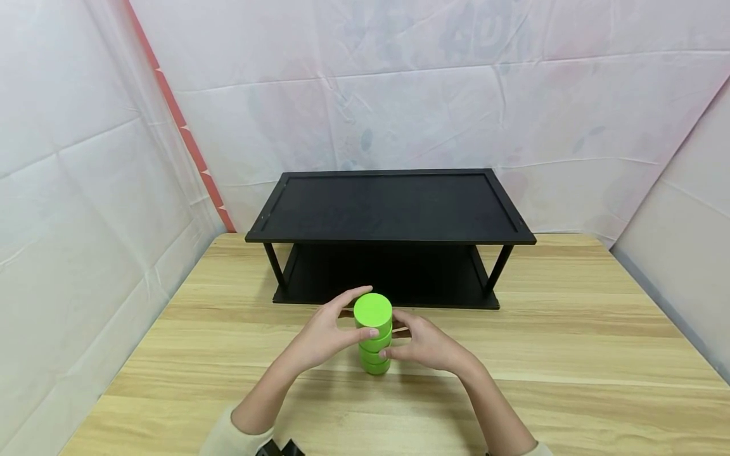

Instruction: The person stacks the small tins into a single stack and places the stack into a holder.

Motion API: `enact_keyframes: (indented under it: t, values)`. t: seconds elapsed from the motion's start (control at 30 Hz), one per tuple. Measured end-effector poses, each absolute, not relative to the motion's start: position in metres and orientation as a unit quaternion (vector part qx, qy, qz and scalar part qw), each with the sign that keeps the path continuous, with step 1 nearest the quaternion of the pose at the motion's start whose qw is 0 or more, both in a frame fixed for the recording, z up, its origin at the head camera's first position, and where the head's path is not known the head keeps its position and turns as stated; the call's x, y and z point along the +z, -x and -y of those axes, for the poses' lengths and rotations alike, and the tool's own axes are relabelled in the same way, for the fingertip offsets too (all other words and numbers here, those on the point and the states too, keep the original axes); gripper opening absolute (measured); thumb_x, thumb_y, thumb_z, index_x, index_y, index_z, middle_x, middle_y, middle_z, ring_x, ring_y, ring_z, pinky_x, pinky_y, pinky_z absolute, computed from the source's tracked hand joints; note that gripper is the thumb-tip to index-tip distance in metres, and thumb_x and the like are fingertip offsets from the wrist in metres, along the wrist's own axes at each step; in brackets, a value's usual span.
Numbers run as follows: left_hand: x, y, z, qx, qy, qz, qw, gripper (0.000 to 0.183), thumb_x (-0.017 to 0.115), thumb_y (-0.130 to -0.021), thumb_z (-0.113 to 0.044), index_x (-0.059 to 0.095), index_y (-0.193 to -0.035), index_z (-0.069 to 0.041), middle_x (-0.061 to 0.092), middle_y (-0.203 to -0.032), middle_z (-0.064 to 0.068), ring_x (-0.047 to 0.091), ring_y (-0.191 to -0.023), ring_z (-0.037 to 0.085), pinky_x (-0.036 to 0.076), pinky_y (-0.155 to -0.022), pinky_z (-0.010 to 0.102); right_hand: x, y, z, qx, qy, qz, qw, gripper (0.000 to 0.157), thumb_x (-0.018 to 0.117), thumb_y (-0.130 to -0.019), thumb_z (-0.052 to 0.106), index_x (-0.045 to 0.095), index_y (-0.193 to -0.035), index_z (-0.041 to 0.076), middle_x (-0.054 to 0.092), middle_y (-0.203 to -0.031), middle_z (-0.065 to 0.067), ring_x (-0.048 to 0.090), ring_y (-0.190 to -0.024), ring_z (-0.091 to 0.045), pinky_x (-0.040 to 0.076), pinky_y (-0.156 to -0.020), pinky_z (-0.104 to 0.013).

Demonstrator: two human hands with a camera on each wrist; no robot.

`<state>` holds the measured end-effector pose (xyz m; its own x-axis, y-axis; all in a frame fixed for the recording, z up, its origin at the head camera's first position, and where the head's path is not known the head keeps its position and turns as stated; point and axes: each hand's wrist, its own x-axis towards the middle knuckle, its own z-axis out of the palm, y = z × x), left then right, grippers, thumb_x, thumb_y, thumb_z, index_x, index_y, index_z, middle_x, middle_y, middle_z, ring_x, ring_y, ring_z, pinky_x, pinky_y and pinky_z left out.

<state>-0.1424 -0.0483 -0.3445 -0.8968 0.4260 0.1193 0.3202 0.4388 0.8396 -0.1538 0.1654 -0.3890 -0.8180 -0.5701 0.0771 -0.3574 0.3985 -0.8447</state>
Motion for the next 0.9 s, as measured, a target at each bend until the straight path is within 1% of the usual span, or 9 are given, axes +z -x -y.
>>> enact_keyframes:
  t: [0.1, 0.27, 0.4, 0.63, 0.8, 0.9]
  values:
    - [-0.346, 0.143, 0.049, 0.480, -0.221, -0.847, 0.056, 0.070, 0.074, -0.077, -0.039, 0.043, -0.137, -0.023, 0.046, -0.132, -0.004, 0.048, -0.110, 0.016, 0.042, -0.088, 0.040, -0.389, 0.154, -0.165, -0.466, 0.282, -0.832, 0.107, 0.053, 0.073, -0.079, 0.025, 0.051, -0.123, 0.006, 0.055, -0.116, -0.005, 0.054, -0.106, -0.026, 0.045, -0.088, -0.043]
    - [-0.350, 0.144, 0.051, 0.474, -0.220, -0.850, 0.069, 0.069, 0.075, -0.077, -0.035, 0.045, -0.135, -0.016, 0.050, -0.126, -0.004, 0.049, -0.109, 0.018, 0.043, -0.088, 0.039, -0.389, 0.154, -0.167, -0.457, 0.281, -0.838, 0.099, 0.054, 0.074, -0.079, 0.026, 0.051, -0.123, 0.007, 0.056, -0.115, -0.005, 0.055, -0.103, -0.025, 0.046, -0.085, -0.044]
    - [-0.356, 0.144, 0.054, 0.456, -0.222, -0.858, 0.084, 0.067, 0.075, -0.077, -0.034, 0.046, -0.134, -0.013, 0.052, -0.123, -0.003, 0.049, -0.110, 0.017, 0.042, -0.090, 0.037, -0.389, 0.155, -0.168, -0.461, 0.284, -0.834, 0.109, 0.057, 0.074, -0.078, 0.025, 0.049, -0.125, 0.005, 0.055, -0.116, -0.006, 0.055, -0.103, -0.026, 0.046, -0.085, -0.044]
    - [-0.371, 0.147, 0.059, 0.440, -0.238, -0.860, 0.105, 0.063, 0.076, -0.076, -0.028, 0.049, -0.131, -0.012, 0.055, -0.120, -0.002, 0.051, -0.108, 0.017, 0.044, -0.088, 0.038, -0.392, 0.157, -0.170, -0.447, 0.302, -0.832, 0.130, 0.058, 0.075, -0.077, 0.025, 0.049, -0.124, 0.003, 0.055, -0.114, -0.006, 0.055, -0.102, -0.027, 0.046, -0.085, -0.042]
    - [-0.382, 0.151, 0.059, 0.437, -0.257, -0.854, 0.114, 0.061, 0.078, -0.074, -0.023, 0.051, -0.128, -0.013, 0.057, -0.114, -0.005, 0.053, -0.102, 0.015, 0.046, -0.084, 0.032, -0.395, 0.158, -0.171, -0.442, 0.317, -0.826, 0.148, 0.058, 0.075, -0.078, 0.024, 0.048, -0.124, 0.001, 0.055, -0.113, -0.006, 0.055, -0.103, -0.028, 0.046, -0.087, -0.039]
    - [-0.388, 0.153, 0.058, 0.431, -0.262, -0.856, 0.117, 0.059, 0.079, -0.074, -0.022, 0.052, -0.126, -0.013, 0.057, -0.112, -0.004, 0.054, -0.100, 0.015, 0.046, -0.082, 0.031, -0.396, 0.159, -0.172, -0.440, 0.313, -0.827, 0.158, 0.057, 0.075, -0.077, 0.024, 0.049, -0.123, 0.000, 0.056, -0.112, -0.005, 0.055, -0.102, -0.028, 0.046, -0.086, -0.039]
